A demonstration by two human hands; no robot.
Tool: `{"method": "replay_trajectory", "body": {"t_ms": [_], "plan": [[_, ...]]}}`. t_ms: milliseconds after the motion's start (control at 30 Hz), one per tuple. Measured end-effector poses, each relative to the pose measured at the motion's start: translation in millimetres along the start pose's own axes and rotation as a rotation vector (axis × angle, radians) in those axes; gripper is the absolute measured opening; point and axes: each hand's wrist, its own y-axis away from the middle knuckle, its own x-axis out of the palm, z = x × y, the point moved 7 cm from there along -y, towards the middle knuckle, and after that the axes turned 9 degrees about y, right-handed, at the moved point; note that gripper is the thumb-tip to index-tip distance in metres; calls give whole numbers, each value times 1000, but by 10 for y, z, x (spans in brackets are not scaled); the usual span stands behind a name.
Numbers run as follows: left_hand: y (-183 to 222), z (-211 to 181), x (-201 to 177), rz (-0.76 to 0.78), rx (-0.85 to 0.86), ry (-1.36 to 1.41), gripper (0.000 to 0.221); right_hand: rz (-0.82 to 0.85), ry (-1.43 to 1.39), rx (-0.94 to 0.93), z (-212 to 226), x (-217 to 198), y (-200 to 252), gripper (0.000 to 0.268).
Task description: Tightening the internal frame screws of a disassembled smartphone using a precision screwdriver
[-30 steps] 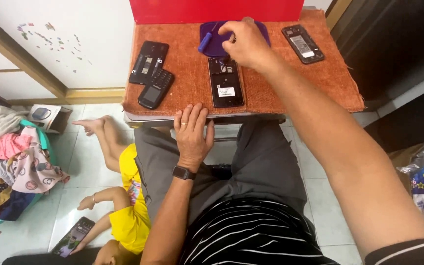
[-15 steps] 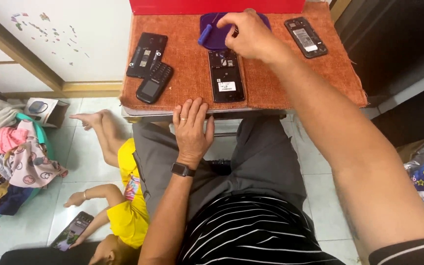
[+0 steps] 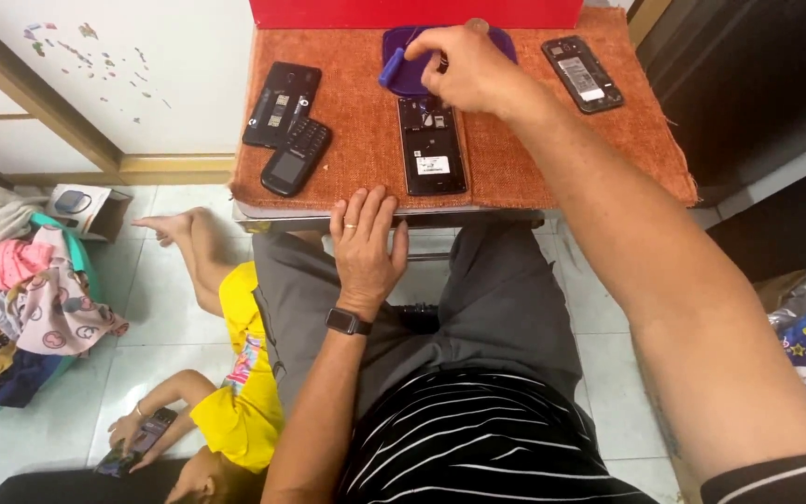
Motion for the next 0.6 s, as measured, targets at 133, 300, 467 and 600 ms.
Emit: {"method": "replay_trajectory", "body": {"t_ms": [133,300,467,600], "plan": [[0,-2,4,6,4,1,32,28,100,42,156,-37,87,22],[-11,-12,-16,-1,5,-3,31,29,61,76,152,-79,142,32],[-14,-23,-18,3,3,2,31,58,9,134,99,-43,130,43],[-72,-54,-82,29,-56,53,31,-31,113,62,92,-82,92,23]]}}
